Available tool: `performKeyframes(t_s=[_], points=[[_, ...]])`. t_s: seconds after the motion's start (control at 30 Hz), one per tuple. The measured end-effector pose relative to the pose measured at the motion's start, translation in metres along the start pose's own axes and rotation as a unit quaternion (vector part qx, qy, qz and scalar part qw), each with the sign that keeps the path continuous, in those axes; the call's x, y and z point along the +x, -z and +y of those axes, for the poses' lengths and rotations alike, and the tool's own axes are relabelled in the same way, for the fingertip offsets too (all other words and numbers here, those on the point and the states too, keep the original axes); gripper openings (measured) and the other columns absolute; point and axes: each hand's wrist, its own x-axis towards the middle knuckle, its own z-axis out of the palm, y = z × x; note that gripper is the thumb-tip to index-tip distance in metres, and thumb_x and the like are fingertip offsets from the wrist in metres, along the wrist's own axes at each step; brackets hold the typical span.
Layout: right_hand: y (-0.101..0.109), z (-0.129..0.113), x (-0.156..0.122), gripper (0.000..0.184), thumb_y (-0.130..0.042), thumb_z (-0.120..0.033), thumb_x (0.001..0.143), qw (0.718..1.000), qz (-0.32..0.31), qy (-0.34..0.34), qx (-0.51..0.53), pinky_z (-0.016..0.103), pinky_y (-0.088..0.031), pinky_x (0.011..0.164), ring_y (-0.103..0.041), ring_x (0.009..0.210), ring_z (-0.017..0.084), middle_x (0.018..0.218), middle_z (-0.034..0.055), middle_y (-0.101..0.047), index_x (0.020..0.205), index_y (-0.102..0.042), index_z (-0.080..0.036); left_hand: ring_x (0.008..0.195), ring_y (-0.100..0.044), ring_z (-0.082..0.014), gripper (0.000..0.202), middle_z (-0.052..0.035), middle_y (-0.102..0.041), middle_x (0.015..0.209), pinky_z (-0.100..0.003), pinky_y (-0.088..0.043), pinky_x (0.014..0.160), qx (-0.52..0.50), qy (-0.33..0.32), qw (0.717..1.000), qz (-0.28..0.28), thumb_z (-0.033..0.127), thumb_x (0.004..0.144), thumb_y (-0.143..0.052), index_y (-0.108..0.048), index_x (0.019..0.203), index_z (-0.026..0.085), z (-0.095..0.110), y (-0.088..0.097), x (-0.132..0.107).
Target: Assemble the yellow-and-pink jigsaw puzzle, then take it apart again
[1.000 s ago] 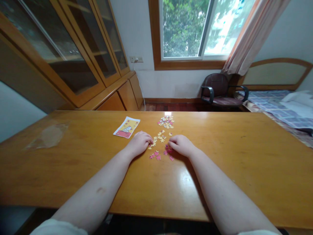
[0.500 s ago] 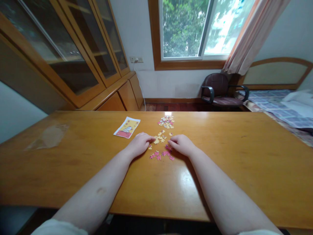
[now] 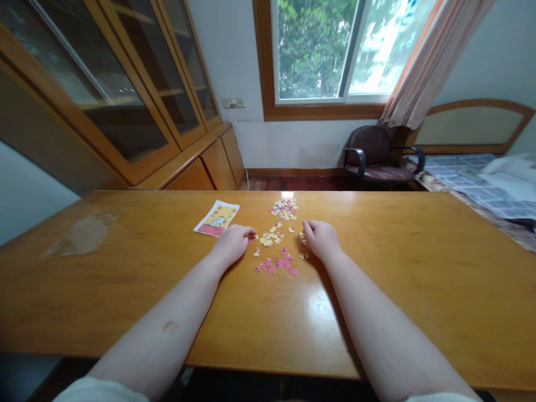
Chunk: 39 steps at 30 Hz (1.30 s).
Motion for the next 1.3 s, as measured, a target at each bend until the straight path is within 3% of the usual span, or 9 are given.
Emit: performKeyframes(t_s=[0.1,0.2,0.47,0.6,0.73,0.83,1.03,1.17,1.3], points=[[0.001,0.002,0.003,0.043,-0.037,-0.04,0.094,0.999,0.01,-0.008,-0.046,0.028,-0.036,0.061,-0.059,0.068,0.02,0.067,0.0068,-0.066,0.068,-0.064,-0.02,0.099,-0.063,-0.0229,0.038,-0.0038,-0.074,0.099,-0.037,-0.046,0.093,-0.009,-0.03,0.999,-0.019,0.01,0.079,-0.047,-0.074,0.102,0.024,0.001,-0.002,-0.001],[0.001,0.005,0.008,0.034,-0.042,-0.036,0.092,0.996,0.01,0.01,-0.087,0.031,-0.04,0.071,-0.061,0.083,0.024,0.082,0.0098,-0.071,0.081,-0.069,-0.019,0.101,-0.061,-0.0223,0.04,-0.0026,-0.073,0.103,-0.037,-0.045,0.096,-0.029,-0.083,0.996,-0.029,0.01,0.079,-0.048,-0.071,0.107,0.025,0.003,-0.004,-0.002],[0.003,0.015,0.011,0.03,-0.054,-0.035,0.086,0.993,-0.08,0.038,-0.082,0.038,-0.044,0.089,-0.061,0.099,0.027,0.105,0.0119,-0.069,0.105,-0.069,-0.017,0.1,-0.06,-0.023,0.025,-0.0044,-0.07,0.102,-0.038,-0.043,0.096,-0.026,-0.122,0.992,-0.009,0.019,0.08,-0.057,-0.07,0.101,0.022,0.005,0.0,-0.008],[0.004,0.022,0.009,0.061,-0.068,-0.044,0.074,0.976,-0.176,0.113,-0.068,0.054,-0.028,0.108,-0.044,0.128,0.034,0.139,0.0131,-0.052,0.13,-0.058,-0.023,0.105,-0.057,-0.0236,0.031,-0.0042,-0.067,0.108,-0.039,-0.041,0.1,-0.028,-0.139,0.99,-0.025,0.019,0.078,-0.059,-0.067,0.108,0.024,0.003,0.004,-0.009],[0.004,0.027,0.008,0.092,-0.079,-0.051,0.059,0.966,-0.223,0.121,-0.043,0.059,-0.021,0.111,-0.033,0.137,0.038,0.15,0.0157,-0.037,0.141,-0.046,-0.024,0.107,-0.054,-0.0246,0.026,-0.0045,-0.065,0.108,-0.04,-0.04,0.1,-0.031,-0.132,0.99,-0.029,0.024,0.078,-0.062,-0.067,0.104,0.024,0.001,0.003,-0.008],[0.002,0.03,0.009,0.097,-0.083,-0.051,0.054,0.968,-0.211,0.126,-0.046,0.056,-0.023,0.112,-0.032,0.138,0.037,0.151,0.0168,-0.036,0.14,-0.048,-0.023,0.107,-0.054,-0.0245,0.015,-0.0052,-0.064,0.106,-0.04,-0.04,0.099,-0.032,-0.106,0.994,-0.001,0.025,0.079,-0.064,-0.067,0.093,0.022,0.002,-0.003,-0.006],[-0.008,0.025,0.011,0.076,-0.079,-0.054,0.062,0.982,-0.14,0.107,-0.064,0.048,-0.033,0.108,-0.046,0.128,0.033,0.138,0.0168,-0.051,0.126,-0.061,-0.018,0.097,-0.056,-0.0238,0.01,-0.0062,-0.064,0.096,-0.037,-0.045,0.088,-0.015,-0.062,0.997,0.033,0.028,0.084,-0.059,-0.066,0.085,0.02,0.007,-0.008,-0.002],[-0.004,0.013,0.009,0.061,-0.072,-0.053,0.072,0.986,-0.084,0.116,-0.086,0.044,-0.041,0.099,-0.055,0.114,0.031,0.121,0.0145,-0.063,0.121,-0.063,-0.018,0.085,-0.06,-0.021,0.013,-0.004,-0.067,0.086,-0.033,-0.046,0.079,-0.024,-0.09,0.996,0.002,0.026,0.084,-0.057,-0.067,0.091,0.021,0.002,-0.002,-0.005],[0.004,0.007,0.005,0.052,-0.067,-0.053,0.078,0.985,-0.124,0.072,-0.095,0.037,-0.048,0.081,-0.064,0.089,0.026,0.098,0.0104,-0.069,0.117,-0.063,-0.019,0.079,-0.061,-0.0196,0.019,-0.0011,-0.068,0.078,-0.03,-0.045,0.075,-0.021,-0.122,0.992,-0.037,0.022,0.081,-0.058,-0.068,0.097,0.024,0.002,0.0,-0.007]])
